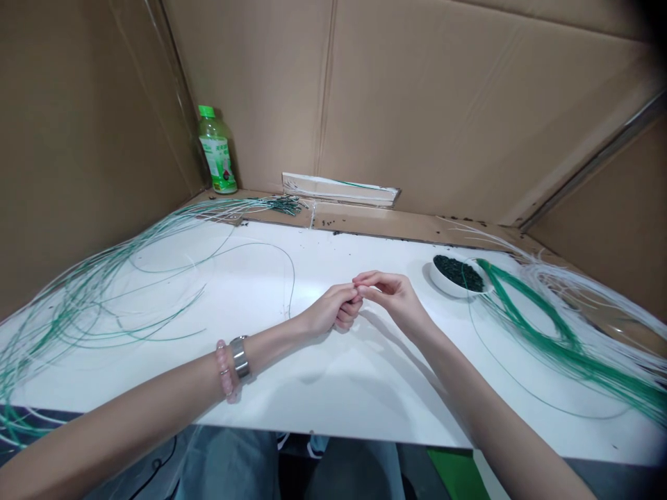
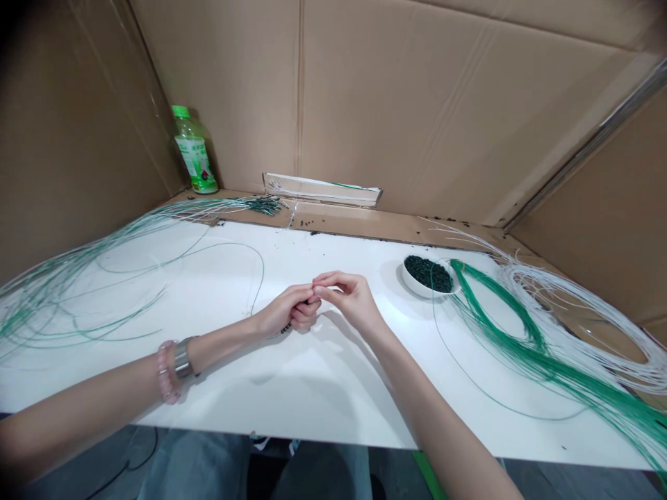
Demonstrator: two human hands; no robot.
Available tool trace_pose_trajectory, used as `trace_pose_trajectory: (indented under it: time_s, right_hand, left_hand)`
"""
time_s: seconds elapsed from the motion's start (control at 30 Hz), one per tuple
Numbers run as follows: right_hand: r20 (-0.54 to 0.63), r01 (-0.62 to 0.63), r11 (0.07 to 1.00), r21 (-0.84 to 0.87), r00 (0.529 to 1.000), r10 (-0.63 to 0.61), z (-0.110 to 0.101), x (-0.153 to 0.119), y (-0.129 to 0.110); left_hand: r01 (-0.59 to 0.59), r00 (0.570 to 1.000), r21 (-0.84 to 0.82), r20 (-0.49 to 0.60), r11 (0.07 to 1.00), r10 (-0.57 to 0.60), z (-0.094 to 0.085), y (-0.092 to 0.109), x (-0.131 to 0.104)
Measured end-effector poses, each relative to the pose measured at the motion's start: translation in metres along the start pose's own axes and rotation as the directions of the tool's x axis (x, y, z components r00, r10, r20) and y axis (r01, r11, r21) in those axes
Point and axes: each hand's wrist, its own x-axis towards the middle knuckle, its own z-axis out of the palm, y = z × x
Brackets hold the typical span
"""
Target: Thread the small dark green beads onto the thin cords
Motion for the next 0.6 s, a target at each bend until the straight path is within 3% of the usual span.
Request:
trace_pose_trajectory:
  time_s: [0.4, 0.6]
  right_hand:
    - [0.043, 0.013, 0.998, -0.06, 0.999, -0.01, -0.002, 0.002, 0.0]
    - [-0.005, -0.009, 0.995, -0.102, 1.0, 0.009, -0.012, 0.002, 0.003]
  left_hand:
    - [0.04, 0.999, 0.037, -0.007, 0.999, -0.04, -0.006, -0.004, 0.001]
    - [0.196, 0.98, 0.079, 0.014, 0.977, -0.198, -0.021, 0.007, -0.002]
